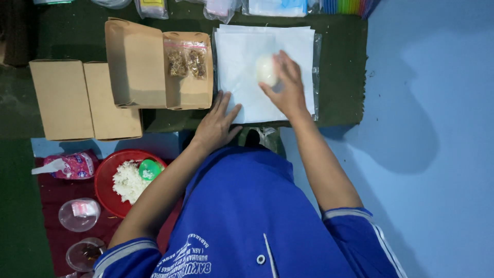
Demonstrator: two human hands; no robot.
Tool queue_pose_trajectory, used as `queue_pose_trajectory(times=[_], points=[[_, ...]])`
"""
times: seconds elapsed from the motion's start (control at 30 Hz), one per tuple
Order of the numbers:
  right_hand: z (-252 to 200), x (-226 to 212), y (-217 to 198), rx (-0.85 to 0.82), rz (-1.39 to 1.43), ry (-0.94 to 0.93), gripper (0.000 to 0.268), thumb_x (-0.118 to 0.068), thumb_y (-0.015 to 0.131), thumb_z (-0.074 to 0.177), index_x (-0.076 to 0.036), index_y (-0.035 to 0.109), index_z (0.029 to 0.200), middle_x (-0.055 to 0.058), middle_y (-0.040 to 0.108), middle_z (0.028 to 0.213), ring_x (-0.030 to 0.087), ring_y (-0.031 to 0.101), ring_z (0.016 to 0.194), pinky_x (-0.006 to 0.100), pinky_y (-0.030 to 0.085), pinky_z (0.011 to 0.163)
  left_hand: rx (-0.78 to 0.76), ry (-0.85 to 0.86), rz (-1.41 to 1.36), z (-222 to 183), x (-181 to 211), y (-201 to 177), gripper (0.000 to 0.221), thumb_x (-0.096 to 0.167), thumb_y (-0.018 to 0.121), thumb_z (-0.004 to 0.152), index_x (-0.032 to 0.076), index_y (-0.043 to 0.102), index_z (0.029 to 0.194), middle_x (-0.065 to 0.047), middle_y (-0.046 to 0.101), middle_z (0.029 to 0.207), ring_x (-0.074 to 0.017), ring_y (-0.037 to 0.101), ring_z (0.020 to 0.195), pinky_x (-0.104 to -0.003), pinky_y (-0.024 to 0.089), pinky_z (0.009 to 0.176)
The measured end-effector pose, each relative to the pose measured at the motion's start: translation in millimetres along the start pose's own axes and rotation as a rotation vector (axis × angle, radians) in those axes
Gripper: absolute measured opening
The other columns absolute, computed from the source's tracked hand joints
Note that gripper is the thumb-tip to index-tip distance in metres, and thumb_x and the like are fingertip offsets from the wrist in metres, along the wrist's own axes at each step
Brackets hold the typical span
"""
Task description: Portioning rice and toppings into bags and containers, and assembling cardboard meal boxes
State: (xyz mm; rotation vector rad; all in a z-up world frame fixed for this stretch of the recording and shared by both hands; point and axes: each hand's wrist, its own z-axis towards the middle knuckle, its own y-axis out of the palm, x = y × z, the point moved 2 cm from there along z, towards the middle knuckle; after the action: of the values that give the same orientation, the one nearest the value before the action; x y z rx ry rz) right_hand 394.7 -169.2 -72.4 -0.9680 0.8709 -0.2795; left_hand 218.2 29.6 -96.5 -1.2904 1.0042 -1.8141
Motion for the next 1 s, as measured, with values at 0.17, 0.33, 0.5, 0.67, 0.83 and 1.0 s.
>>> queue_pose_trajectory(times=[0.17, 0.33, 0.5, 0.67, 0.83, 1.0], points=[[1, -5, 20, 0.04, -0.121, -0.066, 0.095, -0.031, 0.099, 0.074, -0.005, 0.052, 0.152, 0.021, 0.043, 0.158, 0.042, 0.048, 0.14, 0.05, 0.039, 0.122, 0.051, -0.004, 0.073, 2, 1, -2, 0.067, 0.04, 0.081, 0.084, 0.008, 0.063, 0.139, -0.031, 0.045, 0.15, -0.0502, 0.042, 0.142, -0.049, 0.05, 0.109], [-12, -31, -8, 0.155, -0.137, -0.026, 0.097, -0.037, 0.089, 0.095, 0.001, 0.03, 0.162, 0.022, 0.026, 0.169, 0.039, 0.028, 0.156, 0.047, 0.025, 0.13, 0.072, -0.01, 0.071, -4, 2, 2, 0.067, 0.042, 0.079, 0.085, 0.009, 0.062, 0.141, -0.03, 0.045, 0.15, -0.0491, 0.042, 0.143, -0.048, 0.05, 0.109], [-21, -28, 21, -0.306, -0.249, 0.105, 0.079, -0.038, 0.063, 0.107, -0.005, 0.023, 0.166, 0.015, 0.016, 0.174, 0.034, 0.015, 0.16, 0.055, 0.017, 0.13, 0.073, -0.019, 0.064, -2, 2, 0, 0.066, 0.041, 0.08, 0.084, 0.009, 0.062, 0.14, -0.029, 0.046, 0.151, -0.0478, 0.044, 0.142, -0.047, 0.054, 0.103], [-20, -19, 24, -0.101, -0.306, -0.002, 0.077, -0.038, 0.068, 0.104, -0.003, 0.032, 0.162, 0.019, 0.028, 0.169, 0.036, 0.025, 0.157, 0.053, 0.023, 0.128, 0.043, -0.012, 0.055, -3, -2, 7, 0.068, 0.042, 0.078, 0.087, 0.008, 0.06, 0.142, -0.031, 0.044, 0.152, -0.0496, 0.04, 0.144, -0.05, 0.047, 0.112], [-18, -25, 22, -0.126, -0.256, 0.021, 0.074, -0.039, 0.066, 0.105, -0.005, 0.034, 0.163, 0.016, 0.026, 0.17, 0.034, 0.022, 0.158, 0.053, 0.016, 0.129, 0.025, -0.02, 0.05, -2, -1, 4, 0.067, 0.041, 0.078, 0.087, 0.008, 0.06, 0.143, -0.031, 0.043, 0.153, -0.0495, 0.04, 0.144, -0.05, 0.048, 0.11], [-20, -14, 37, -0.141, -0.334, 0.005, 0.075, -0.051, 0.062, 0.104, -0.008, 0.038, 0.161, 0.011, 0.032, 0.169, 0.028, 0.026, 0.157, 0.052, 0.021, 0.128, -0.007, -0.026, 0.042, -2, 0, 4, 0.066, 0.04, 0.076, 0.091, 0.008, 0.058, 0.146, -0.032, 0.042, 0.153, -0.0511, 0.038, 0.144, -0.051, 0.048, 0.11]])
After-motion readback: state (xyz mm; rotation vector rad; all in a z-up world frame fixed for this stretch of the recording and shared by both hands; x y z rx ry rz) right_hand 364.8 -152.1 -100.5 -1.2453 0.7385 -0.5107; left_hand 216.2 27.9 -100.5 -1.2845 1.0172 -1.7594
